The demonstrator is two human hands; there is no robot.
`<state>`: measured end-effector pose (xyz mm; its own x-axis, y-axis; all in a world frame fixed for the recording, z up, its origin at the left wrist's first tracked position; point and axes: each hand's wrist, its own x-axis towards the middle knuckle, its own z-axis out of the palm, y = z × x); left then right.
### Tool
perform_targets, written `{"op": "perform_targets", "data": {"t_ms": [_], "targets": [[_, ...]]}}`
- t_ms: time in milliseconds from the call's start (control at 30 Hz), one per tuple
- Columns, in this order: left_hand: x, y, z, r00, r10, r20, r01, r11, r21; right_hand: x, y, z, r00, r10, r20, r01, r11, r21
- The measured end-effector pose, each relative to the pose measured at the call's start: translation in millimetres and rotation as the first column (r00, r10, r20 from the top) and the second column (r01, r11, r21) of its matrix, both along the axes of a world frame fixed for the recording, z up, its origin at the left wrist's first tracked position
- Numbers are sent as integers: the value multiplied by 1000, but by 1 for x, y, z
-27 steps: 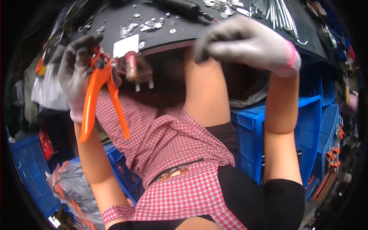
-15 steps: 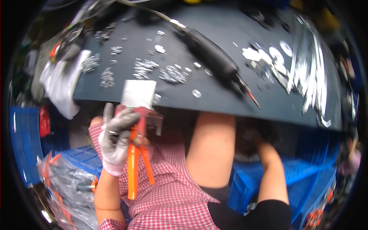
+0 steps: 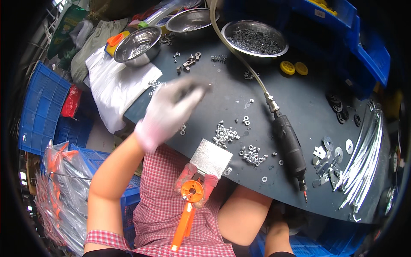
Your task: The worker is assembling industrial caulking guns, installing plungers and rods into tubes and packaging them.
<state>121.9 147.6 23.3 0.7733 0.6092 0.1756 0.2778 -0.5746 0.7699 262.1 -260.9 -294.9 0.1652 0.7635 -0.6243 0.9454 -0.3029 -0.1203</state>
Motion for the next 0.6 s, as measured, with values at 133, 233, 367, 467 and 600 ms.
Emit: {"op": "perform_targets", "data": {"t_ms": [133,233,367,467,600], "targets": [[104,104,-35,939,136,-315,116,738,665,29,-63,-35,921,-364,137,380,919,-109],[131,121,-38,844,219,-491,134,798,587,22,-85,5,908,-419,-26,395,873,-288],[116,148,-45,884,45,-466,224,834,505,5,-56,148,561,-677,-477,461,733,-499],[119,137,-43,872,-23,-488,318,785,531,-10,-39,242,199,-641,-741,578,688,-440],[116,131,-33,830,24,-557,313,807,501,22,7,373,394,-344,-852,593,803,-50]]}}
